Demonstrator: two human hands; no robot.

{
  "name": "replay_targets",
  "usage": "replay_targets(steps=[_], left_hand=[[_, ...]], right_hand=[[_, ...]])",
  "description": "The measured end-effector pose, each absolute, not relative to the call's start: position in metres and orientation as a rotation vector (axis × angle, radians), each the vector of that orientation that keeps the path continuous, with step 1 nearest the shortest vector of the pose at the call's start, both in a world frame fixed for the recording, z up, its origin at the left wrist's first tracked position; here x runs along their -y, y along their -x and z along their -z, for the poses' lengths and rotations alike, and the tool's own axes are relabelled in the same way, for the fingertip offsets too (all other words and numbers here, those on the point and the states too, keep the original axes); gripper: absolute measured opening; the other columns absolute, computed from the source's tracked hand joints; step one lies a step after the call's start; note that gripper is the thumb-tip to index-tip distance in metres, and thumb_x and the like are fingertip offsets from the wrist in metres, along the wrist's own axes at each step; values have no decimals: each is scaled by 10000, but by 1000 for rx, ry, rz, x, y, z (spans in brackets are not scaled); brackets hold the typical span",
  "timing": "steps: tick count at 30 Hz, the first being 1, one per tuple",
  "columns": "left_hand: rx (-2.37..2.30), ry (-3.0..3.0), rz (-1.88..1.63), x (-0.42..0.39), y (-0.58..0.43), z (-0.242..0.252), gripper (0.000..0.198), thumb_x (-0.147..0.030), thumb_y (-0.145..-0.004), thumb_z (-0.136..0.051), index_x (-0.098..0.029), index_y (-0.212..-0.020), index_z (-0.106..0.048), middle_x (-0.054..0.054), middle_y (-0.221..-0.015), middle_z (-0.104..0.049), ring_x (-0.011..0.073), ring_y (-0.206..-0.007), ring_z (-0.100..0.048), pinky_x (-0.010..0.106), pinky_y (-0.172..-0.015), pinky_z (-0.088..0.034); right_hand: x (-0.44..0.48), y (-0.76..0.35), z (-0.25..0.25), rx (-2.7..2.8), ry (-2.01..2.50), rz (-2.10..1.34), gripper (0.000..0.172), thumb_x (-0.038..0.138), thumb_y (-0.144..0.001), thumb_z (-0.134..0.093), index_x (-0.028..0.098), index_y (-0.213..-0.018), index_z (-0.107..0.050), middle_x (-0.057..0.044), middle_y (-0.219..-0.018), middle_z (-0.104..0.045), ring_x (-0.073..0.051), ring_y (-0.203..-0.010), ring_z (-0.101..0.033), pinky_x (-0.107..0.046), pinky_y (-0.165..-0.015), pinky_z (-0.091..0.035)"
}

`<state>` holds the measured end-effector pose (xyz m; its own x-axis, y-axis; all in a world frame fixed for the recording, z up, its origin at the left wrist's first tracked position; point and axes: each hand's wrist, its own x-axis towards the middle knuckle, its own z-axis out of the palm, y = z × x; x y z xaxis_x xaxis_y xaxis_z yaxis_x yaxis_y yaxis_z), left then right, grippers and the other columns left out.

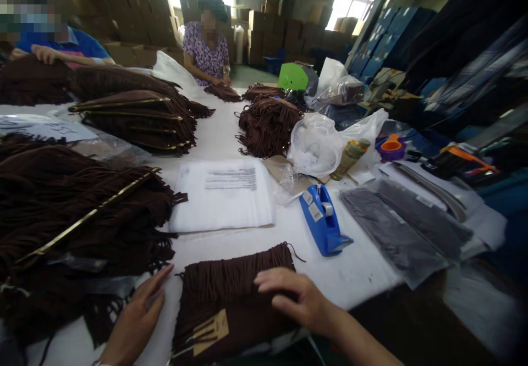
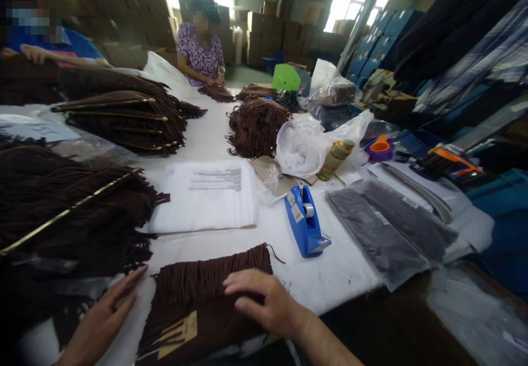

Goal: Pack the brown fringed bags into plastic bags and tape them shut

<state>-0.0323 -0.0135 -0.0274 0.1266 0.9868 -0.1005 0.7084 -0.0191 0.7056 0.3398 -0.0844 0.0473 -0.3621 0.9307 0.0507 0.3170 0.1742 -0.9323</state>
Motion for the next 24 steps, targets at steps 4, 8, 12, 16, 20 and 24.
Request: replay_targets(steps=[4, 8, 12, 16, 20, 24], left_hand=[[-1533, -2326, -570, -2, 24, 52, 442, -298, -727, -507, -209, -1142, -626, 103, -1291, -570, 339, -1193, -483, 527, -1020, -362], [-1528, -2457, -608, -10, 22, 52, 240, -332, -781, -508, -220, -898, -685, 99, -1148, -657, 338, -1117, -530, 504, -926, -414], [-1493, -2394, -573, 2, 21, 31, 231, -391, -827, -532, -232, -920, -672, 81, -976, -705, 289, -951, -613, 441, -880, -425], [-1397, -2451, -605, 27, -4, 4, 204, -323, -856, -531, -225, -971, -668, 70, -934, -704, 261, -915, -616, 420, -917, -388], [-1109, -2484, -616, 48, -31, -16, 211, -266, -844, -573, -287, -1034, -662, 6, -954, -714, 220, -935, -622, 391, -1017, -315], [-1131, -2337, -711, 30, -38, -28, 200, -327, -849, -572, -309, -1023, -670, 1, -952, -710, 228, -946, -619, 381, -1037, -322]], right_hand=[[72, -391, -11, 1574, 1794, -674, 316, 269, -828, -589, 238, -1140, -623, -81, -1238, -577, -252, -1203, -462, -450, -1076, -299], [55, -407, 11, 1607, 1848, -656, 108, 271, -791, -616, 208, -846, -683, -97, -1111, -624, -281, -1111, -512, -465, -1021, -351], [61, -391, -3, 1640, 1849, -651, 179, 282, -871, -529, 232, -963, -675, -90, -1012, -663, -281, -985, -576, -458, -939, -404], [82, -359, -33, 1916, 1652, -623, 246, 275, -910, -496, 257, -1096, -655, -92, -1025, -673, -282, -972, -581, -456, -903, -419], [91, -350, -48, 1949, 1328, -711, 245, 266, -901, -533, 282, -1115, -652, -51, -1092, -668, -247, -1032, -580, -411, -931, -442], [62, -371, -33, 1471, 1600, -658, 280, 330, -923, -469, 260, -1143, -627, -62, -1183, -619, -245, -1128, -526, -402, -1009, -375]])
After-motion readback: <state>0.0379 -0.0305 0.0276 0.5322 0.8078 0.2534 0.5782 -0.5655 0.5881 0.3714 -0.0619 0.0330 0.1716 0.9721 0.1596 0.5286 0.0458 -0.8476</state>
